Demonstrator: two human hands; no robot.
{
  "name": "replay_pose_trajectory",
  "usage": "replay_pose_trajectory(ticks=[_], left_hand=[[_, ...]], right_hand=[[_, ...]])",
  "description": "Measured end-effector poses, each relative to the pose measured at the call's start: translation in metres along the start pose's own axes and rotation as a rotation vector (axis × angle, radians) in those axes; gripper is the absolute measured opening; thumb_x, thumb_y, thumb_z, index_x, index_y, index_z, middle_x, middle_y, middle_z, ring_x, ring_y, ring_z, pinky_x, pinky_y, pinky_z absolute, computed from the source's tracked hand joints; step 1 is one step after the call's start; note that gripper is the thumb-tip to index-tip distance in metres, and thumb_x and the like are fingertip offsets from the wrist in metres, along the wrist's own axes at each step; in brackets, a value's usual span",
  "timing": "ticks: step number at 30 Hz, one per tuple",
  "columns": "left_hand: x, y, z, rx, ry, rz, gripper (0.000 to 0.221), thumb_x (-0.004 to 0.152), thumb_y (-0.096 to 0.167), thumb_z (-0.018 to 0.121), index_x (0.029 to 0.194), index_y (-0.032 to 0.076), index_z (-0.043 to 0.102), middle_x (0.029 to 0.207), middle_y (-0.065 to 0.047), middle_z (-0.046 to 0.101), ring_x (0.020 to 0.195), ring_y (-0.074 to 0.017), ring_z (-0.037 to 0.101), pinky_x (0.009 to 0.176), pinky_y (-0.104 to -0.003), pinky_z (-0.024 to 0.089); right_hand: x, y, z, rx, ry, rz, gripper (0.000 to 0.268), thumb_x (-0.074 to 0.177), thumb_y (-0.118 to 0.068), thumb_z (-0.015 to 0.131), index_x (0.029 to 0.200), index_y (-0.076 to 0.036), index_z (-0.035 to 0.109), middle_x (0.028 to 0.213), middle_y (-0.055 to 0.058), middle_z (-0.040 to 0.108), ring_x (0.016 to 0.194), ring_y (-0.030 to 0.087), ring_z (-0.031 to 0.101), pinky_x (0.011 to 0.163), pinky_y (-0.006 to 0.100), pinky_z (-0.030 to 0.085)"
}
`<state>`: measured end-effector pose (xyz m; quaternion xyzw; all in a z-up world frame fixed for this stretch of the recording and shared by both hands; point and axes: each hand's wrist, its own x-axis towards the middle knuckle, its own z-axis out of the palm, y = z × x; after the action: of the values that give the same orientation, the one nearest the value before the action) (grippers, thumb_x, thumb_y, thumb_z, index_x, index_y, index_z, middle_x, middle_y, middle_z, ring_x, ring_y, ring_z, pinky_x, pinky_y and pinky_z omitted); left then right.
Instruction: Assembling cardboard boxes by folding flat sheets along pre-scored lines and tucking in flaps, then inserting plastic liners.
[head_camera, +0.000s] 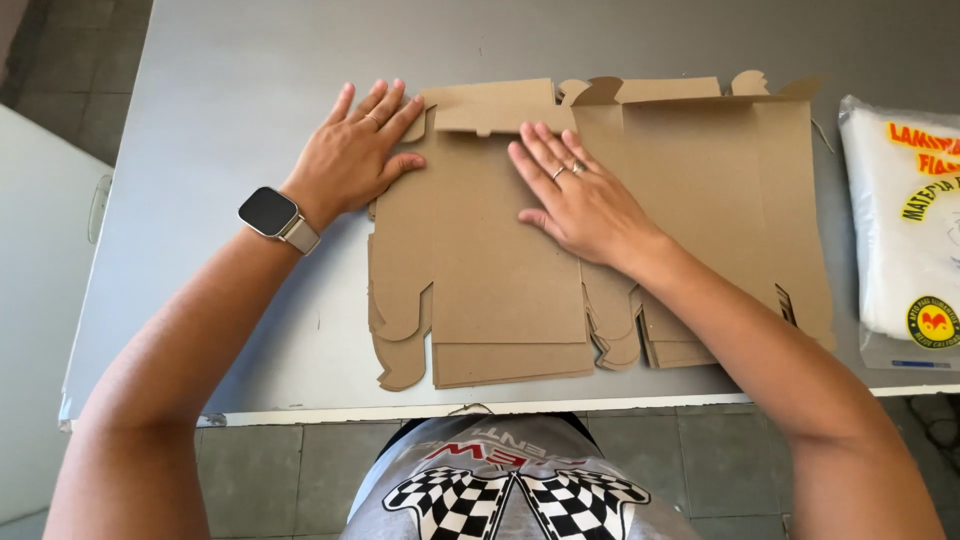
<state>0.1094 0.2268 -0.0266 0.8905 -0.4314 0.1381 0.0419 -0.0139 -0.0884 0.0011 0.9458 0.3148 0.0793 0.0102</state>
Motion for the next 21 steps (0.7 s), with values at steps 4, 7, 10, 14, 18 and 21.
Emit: replay_pose_trajectory(ticks=[4, 7, 10, 14, 18, 21], left_hand=[[-0.021, 0.042, -0.066, 0.144, 0.121, 0.046, 0.072, 0.107, 0.056, 0.040, 0.166, 0.016, 0.029, 0.170, -0.016, 0.019, 0.156, -0.0381, 0.019, 0.121, -0.067, 0.021], [-0.051, 0.071, -0.093, -0.013, 0.057, 0.195, 0.081, 0.101, 0.065, 0.034, 0.165, 0.016, 0.020, 0.171, -0.014, 0.015, 0.158, -0.0329, 0.012, 0.126, -0.061, 0.012], [-0.096, 0.106, -0.085, -0.075, -0.111, 0.221, 0.116, 0.080, 0.093, 0.046, 0.160, 0.010, 0.030, 0.158, -0.019, 0.042, 0.148, -0.0349, 0.036, 0.118, -0.048, 0.028], [-0.106, 0.116, -0.086, -0.019, -0.227, 0.186, 0.104, 0.080, 0.078, 0.053, 0.157, 0.011, 0.035, 0.148, -0.014, 0.052, 0.137, -0.0314, 0.050, 0.108, -0.044, 0.044], [-0.115, 0.130, -0.070, 0.071, -0.133, 0.226, 0.049, 0.094, 0.026, 0.041, 0.138, 0.013, 0.059, 0.095, -0.005, 0.074, 0.089, -0.0190, 0.073, 0.063, -0.026, 0.060], [-0.110, 0.139, -0.067, 0.088, -0.120, 0.186, 0.032, 0.099, 0.025, 0.047, 0.126, 0.017, 0.063, 0.091, -0.003, 0.074, 0.083, -0.0186, 0.073, 0.056, -0.024, 0.058]], right_hand=[[-0.032, -0.053, -0.027, -0.032, -0.084, -0.082, 0.090, 0.101, -0.068, 0.037, 0.160, -0.001, 0.022, 0.166, 0.025, 0.018, 0.153, 0.034, 0.023, 0.127, 0.044, 0.014], [-0.049, -0.071, -0.033, -0.007, -0.221, -0.148, 0.125, 0.090, -0.095, 0.040, 0.164, -0.002, 0.000, 0.166, 0.023, 0.012, 0.151, 0.033, 0.017, 0.124, 0.040, 0.009], [-0.061, -0.076, -0.024, 0.067, -0.225, -0.166, 0.129, 0.082, -0.088, 0.062, 0.163, -0.003, 0.007, 0.163, 0.028, 0.023, 0.149, 0.038, 0.026, 0.122, 0.043, 0.020], [-0.060, -0.074, -0.015, 0.065, -0.197, -0.213, 0.092, 0.087, -0.058, 0.057, 0.160, -0.011, 0.026, 0.147, 0.032, 0.045, 0.136, 0.044, 0.046, 0.110, 0.046, 0.041], [-0.058, -0.079, -0.011, 0.086, -0.115, -0.176, 0.063, 0.083, -0.025, 0.051, 0.144, -0.007, 0.052, 0.133, 0.031, 0.062, 0.122, 0.045, 0.062, 0.101, 0.048, 0.052], [-0.060, -0.085, -0.027, 0.091, -0.170, -0.109, 0.056, 0.088, -0.010, 0.050, 0.144, -0.012, 0.053, 0.131, 0.027, 0.064, 0.123, 0.042, 0.062, 0.100, 0.048, 0.053]])
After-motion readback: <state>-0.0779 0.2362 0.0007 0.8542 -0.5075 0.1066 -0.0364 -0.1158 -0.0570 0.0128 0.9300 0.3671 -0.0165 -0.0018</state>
